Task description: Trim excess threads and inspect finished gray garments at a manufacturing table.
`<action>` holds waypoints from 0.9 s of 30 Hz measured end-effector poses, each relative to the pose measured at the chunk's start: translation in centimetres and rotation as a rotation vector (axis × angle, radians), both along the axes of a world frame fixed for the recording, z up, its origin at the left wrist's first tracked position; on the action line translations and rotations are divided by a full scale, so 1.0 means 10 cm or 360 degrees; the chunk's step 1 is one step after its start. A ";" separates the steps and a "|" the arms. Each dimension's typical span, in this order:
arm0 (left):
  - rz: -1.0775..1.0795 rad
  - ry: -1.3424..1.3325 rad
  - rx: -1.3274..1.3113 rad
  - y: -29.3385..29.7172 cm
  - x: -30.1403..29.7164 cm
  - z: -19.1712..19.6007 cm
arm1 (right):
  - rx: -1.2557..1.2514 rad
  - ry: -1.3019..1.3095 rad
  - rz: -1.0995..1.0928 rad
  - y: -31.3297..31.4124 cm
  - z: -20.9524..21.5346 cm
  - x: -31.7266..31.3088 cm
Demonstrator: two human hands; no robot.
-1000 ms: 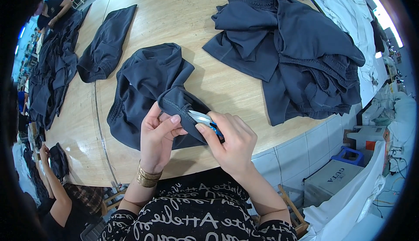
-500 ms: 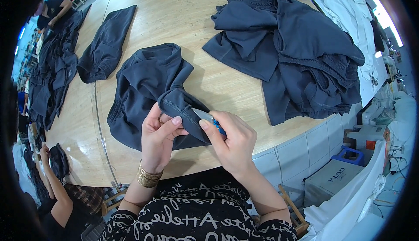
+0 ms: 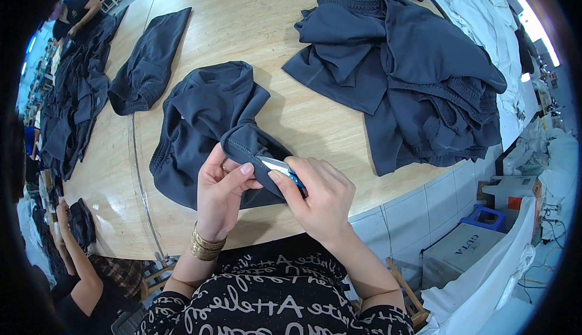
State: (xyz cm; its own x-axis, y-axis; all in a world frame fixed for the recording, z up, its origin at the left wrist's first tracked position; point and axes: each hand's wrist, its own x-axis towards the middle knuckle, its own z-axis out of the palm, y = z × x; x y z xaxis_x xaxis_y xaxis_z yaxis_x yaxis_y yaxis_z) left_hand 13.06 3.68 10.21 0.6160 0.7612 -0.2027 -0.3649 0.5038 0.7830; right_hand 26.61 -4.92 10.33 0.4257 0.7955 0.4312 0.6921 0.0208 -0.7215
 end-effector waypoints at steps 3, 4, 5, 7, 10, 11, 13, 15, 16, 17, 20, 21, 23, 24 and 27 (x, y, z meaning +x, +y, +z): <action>-0.0001 0.0007 -0.0006 0.00 0.00 -0.01 | -0.0053 0.0464 0.0019 -0.03 -0.02 0.02; -0.0003 0.0013 -0.0014 0.01 0.00 -0.01 | -0.0080 0.0933 0.0007 -0.05 -0.02 0.03; -0.0004 0.0010 -0.0014 0.01 0.01 0.00 | -0.0024 0.1004 0.0032 -0.04 -0.04 0.06; 0.0008 0.0008 -0.0050 0.02 0.02 0.01 | -0.0007 0.0943 0.0076 0.01 0.06 0.03; 0.0000 0.0022 -0.0057 0.03 -0.02 0.03 | -0.0089 0.0853 0.0138 0.05 0.15 -0.03; -0.0110 0.0028 0.0073 0.03 -0.05 -0.06 | -0.0082 0.0588 0.0172 0.06 0.13 -0.06; -0.0349 0.0031 0.0161 0.00 -0.11 -0.14 | 0.0108 0.0249 0.0197 0.11 -0.05 -0.11; -0.0607 0.0191 0.0341 0.05 -0.21 -0.12 | 0.0006 0.0239 0.0138 0.05 -0.25 -0.04; -0.0728 0.0251 0.0389 0.11 -0.30 -0.15 | -0.0110 0.0228 0.0025 0.01 -0.31 0.01; -0.0787 0.0504 0.0667 0.20 -0.44 -0.12 | -0.0179 0.0278 -0.0071 -0.02 -0.36 0.06; -0.0264 0.0950 0.1022 0.47 -0.96 -0.12 | -0.0246 0.0618 -0.0430 -0.21 -0.45 0.25; 0.0094 0.1052 0.1092 0.53 -1.13 -0.14 | -0.0250 0.0617 -0.0404 -0.28 -0.46 0.35; 0.0517 0.1449 0.1167 0.73 -1.47 -0.20 | -0.0518 0.0695 -0.0445 -0.39 -0.47 0.53; 0.0663 0.1531 0.1180 0.80 -1.58 -0.23 | -0.0519 0.0695 -0.0424 -0.39 -0.47 0.56; 0.0542 0.1592 0.1184 0.93 -1.57 -0.28 | -0.0700 0.0109 -0.0458 -0.36 -0.46 0.58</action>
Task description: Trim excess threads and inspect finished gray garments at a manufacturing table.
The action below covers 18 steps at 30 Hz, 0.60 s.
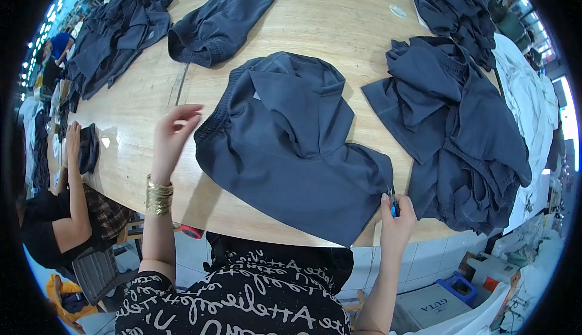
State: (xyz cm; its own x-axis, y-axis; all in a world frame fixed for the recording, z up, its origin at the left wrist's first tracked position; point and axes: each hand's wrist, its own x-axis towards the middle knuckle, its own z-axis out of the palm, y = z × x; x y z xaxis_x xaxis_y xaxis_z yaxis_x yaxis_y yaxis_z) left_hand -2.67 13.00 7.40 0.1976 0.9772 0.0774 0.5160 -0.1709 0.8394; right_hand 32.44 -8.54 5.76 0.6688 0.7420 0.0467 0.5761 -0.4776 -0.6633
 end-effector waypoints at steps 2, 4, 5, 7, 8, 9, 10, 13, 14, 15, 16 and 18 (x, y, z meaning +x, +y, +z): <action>-0.0129 0.0209 0.0113 0.01 0.26 0.04 | 0.0075 -0.0009 0.0024 0.12 0.06 -0.09; -0.0133 0.0217 0.0394 0.10 0.48 -0.24 | 0.0147 -0.0029 0.0038 0.24 0.13 -0.20; -0.0077 0.0319 0.0405 0.16 0.59 -0.34 | 0.0153 -0.0050 0.0114 0.28 0.16 -0.25; -0.0072 0.0522 0.0388 0.27 0.68 -0.39 | 0.0160 -0.0077 0.0189 0.32 0.19 -0.30; -0.0068 0.0515 0.0387 0.31 0.65 -0.37 | 0.0119 -0.0093 0.0238 0.34 0.19 -0.32; -0.0136 0.0273 0.0346 0.36 0.63 -0.38 | 0.0065 -0.0118 0.0268 0.33 0.19 -0.31; -0.0194 0.0043 0.0307 0.40 0.57 -0.36 | 0.0027 -0.0121 0.0251 0.33 0.22 -0.32; 0.0123 -0.0447 0.0116 0.51 0.07 -0.24 | 0.0031 -0.0008 0.0100 0.27 0.19 -0.25; 0.0253 -0.0311 0.0194 0.49 -0.12 -0.15 | 0.0022 -0.0014 0.0084 0.25 0.14 -0.22; 0.0358 -0.0397 0.0191 0.48 -0.31 -0.12 | 0.0088 0.0043 0.0022 0.21 0.07 -0.18; 0.0498 -0.0098 0.0177 0.45 -0.50 -0.06 | 0.0158 0.0108 -0.0025 0.19 0.03 -0.15; 0.0440 0.0534 0.0440 0.36 -0.78 -0.13 | 0.0106 0.0144 -0.0010 0.15 0.00 -0.11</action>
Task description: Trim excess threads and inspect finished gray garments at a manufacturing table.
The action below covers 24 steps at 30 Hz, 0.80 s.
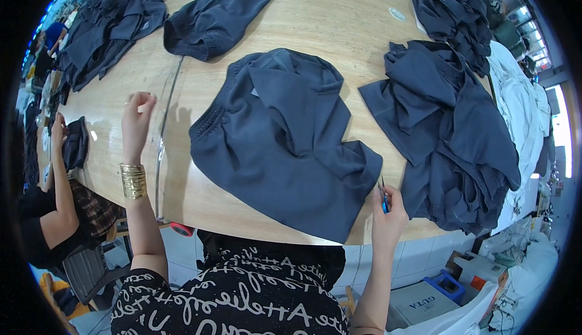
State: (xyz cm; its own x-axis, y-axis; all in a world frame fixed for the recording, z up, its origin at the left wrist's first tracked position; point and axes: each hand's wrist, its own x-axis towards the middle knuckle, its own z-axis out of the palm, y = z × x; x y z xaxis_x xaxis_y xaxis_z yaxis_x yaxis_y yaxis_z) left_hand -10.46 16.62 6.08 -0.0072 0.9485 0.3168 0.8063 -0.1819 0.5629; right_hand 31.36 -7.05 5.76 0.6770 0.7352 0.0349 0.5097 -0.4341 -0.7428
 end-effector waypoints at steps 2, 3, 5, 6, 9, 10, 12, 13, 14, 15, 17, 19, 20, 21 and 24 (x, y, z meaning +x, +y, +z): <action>-0.0103 -0.0074 -0.0049 -0.12 -0.04 -0.12 | -0.0053 0.0038 0.0016 0.01 -0.02 -0.04; -0.0145 -0.0278 -0.0203 -0.16 0.03 -0.17 | -0.0187 0.0120 0.0023 0.02 0.02 -0.07; -0.0268 -0.0399 -0.0484 -0.23 0.07 -0.23 | -0.0315 0.0214 0.0060 0.05 0.03 -0.11; -0.0304 -0.0405 -0.0546 -0.26 0.18 -0.26 | -0.0344 0.0202 0.0091 0.04 -0.01 -0.11; -0.0427 -0.0278 -0.0686 -0.35 0.47 -0.20 | -0.0410 0.0041 0.0193 0.05 -0.12 -0.04; -0.0529 -0.0145 -0.0769 -0.37 0.51 -0.16 | -0.0451 -0.0110 0.0250 0.06 -0.11 -0.03; -0.0758 -0.0486 -0.0824 -0.40 0.47 -0.07 | -0.0266 0.0471 0.0138 -0.08 0.11 0.05; -0.0996 -0.0822 -0.0880 -0.40 0.46 0.02 | -0.0062 0.1051 0.0012 -0.13 0.31 0.06; -0.1000 -0.1326 -0.1076 -0.43 0.41 0.19 | 0.0261 0.1164 0.0012 -0.23 0.44 0.19; -0.1024 -0.1701 -0.0954 -0.47 0.28 0.20 | 0.0586 0.1275 0.0026 -0.33 0.57 0.31; -0.0852 -0.2152 -0.0532 -0.51 0.21 0.28 | 0.0941 0.1188 -0.0620 0.12 0.94 0.04; -0.0583 -0.2070 -0.0406 -0.41 0.35 0.40 | 0.0708 0.1770 0.0211 0.10 0.96 0.47; -0.0439 -0.2077 -0.0479 -0.30 0.50 0.39 | 0.0642 0.1880 0.0283 0.18 0.83 0.60; -0.0294 -0.2075 -0.0553 -0.16 0.66 0.38 | 0.0576 0.1991 0.0354 0.30 0.64 0.75; -0.0351 -0.1990 -0.1015 0.14 0.73 -0.10 | 0.0525 0.1220 -0.0119 0.75 0.13 0.50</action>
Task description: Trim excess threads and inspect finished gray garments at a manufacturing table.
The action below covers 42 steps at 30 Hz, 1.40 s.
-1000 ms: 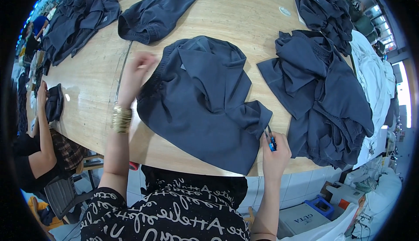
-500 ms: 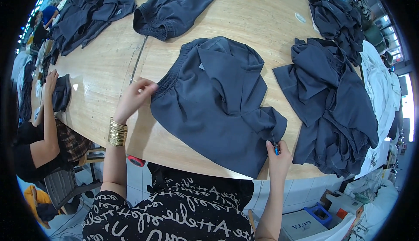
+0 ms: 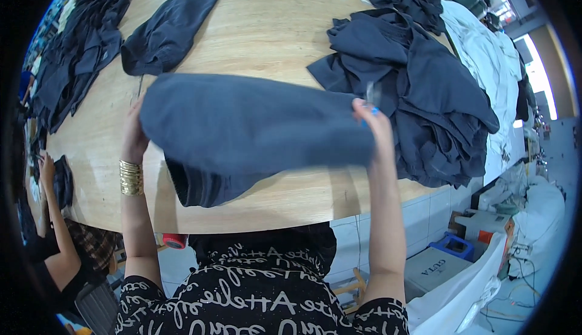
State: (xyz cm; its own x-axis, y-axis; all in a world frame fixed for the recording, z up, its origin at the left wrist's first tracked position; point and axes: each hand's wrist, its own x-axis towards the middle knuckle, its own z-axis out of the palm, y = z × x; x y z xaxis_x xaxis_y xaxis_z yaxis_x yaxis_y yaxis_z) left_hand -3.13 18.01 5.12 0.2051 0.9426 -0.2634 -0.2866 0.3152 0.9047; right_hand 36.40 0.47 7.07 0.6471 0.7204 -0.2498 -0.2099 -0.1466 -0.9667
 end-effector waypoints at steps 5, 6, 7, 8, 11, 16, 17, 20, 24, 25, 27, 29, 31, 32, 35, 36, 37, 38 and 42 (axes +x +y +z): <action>-0.0254 -0.0011 -0.0173 -0.13 -0.14 -0.35 | -0.0164 0.0196 0.0239 -0.13 -0.13 0.02; -0.0235 0.0031 -0.0129 -0.17 -0.13 -0.31 | -0.0230 0.0107 0.0246 -0.15 -0.12 0.03; -0.0213 0.0073 -0.0083 -0.19 -0.13 -0.26 | -0.0297 0.0019 0.0256 -0.17 -0.11 0.04; -0.0224 0.0076 -0.0085 -0.21 -0.12 -0.23 | -0.0299 0.0023 0.0244 -0.17 -0.11 0.05; -0.0203 0.0233 -0.0013 -0.26 -0.06 -0.13 | -0.0354 0.0013 0.0289 -0.11 -0.13 0.04; -0.0209 0.0383 -0.0043 -0.43 0.14 0.02 | -0.0365 -0.0056 0.0219 -0.05 -0.22 -0.02; -0.0200 0.0410 -0.0032 -0.43 0.16 -0.02 | -0.0355 -0.0046 0.0247 -0.04 -0.22 -0.03; -0.0194 0.0520 -0.0062 -0.44 0.22 -0.01 | -0.0403 -0.0154 0.0205 -0.02 -0.22 -0.04; -0.0297 0.0588 -0.0006 -0.41 0.28 -0.04 | -0.0170 -0.0413 0.0144 0.11 -0.26 -0.13; -0.0282 0.0590 -0.0009 -0.41 0.30 -0.02 | -0.0168 -0.0411 0.0158 0.10 -0.23 -0.10; -0.0341 0.0414 0.0068 -0.45 0.35 0.02 | -0.0286 -0.0301 0.0277 0.06 -0.07 -0.06; -0.0154 0.0192 -0.0082 -0.52 0.37 0.10 | -0.0202 -0.0369 0.0111 0.06 0.00 0.03; -0.0202 0.0050 0.0062 -0.53 0.28 0.06 | -0.0019 -0.0433 -0.0027 0.02 0.05 0.17; -0.0240 0.0202 0.0123 -0.55 0.24 0.11 | -0.0046 -0.0467 -0.0059 0.00 0.10 0.20; -0.0215 0.0191 0.0172 -0.63 0.28 0.18 | -0.0073 -0.0520 -0.0083 -0.06 0.24 0.25; -0.0234 0.0273 0.0209 -0.64 0.28 0.22 | -0.0037 -0.0549 -0.0097 -0.08 0.25 0.26; -0.0218 0.0275 0.0212 -0.66 0.28 0.26 | -0.0001 -0.0578 -0.0109 -0.11 0.26 0.27; -0.0262 0.0295 0.0204 -0.68 0.29 0.30 | 0.0000 -0.0575 -0.0140 -0.13 0.28 0.29; -0.0373 0.0340 0.0234 -0.70 0.26 0.33 | 0.0050 -0.0610 -0.0158 -0.22 0.36 0.37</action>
State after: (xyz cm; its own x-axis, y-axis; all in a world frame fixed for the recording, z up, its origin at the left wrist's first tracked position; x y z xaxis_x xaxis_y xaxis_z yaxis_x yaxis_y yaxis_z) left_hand -0.49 11.01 8.38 0.3755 0.9074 -0.1888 -0.0212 0.2121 0.9770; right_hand 40.08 -1.70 10.64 0.7558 0.6533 0.0445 0.1553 -0.1129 -0.9814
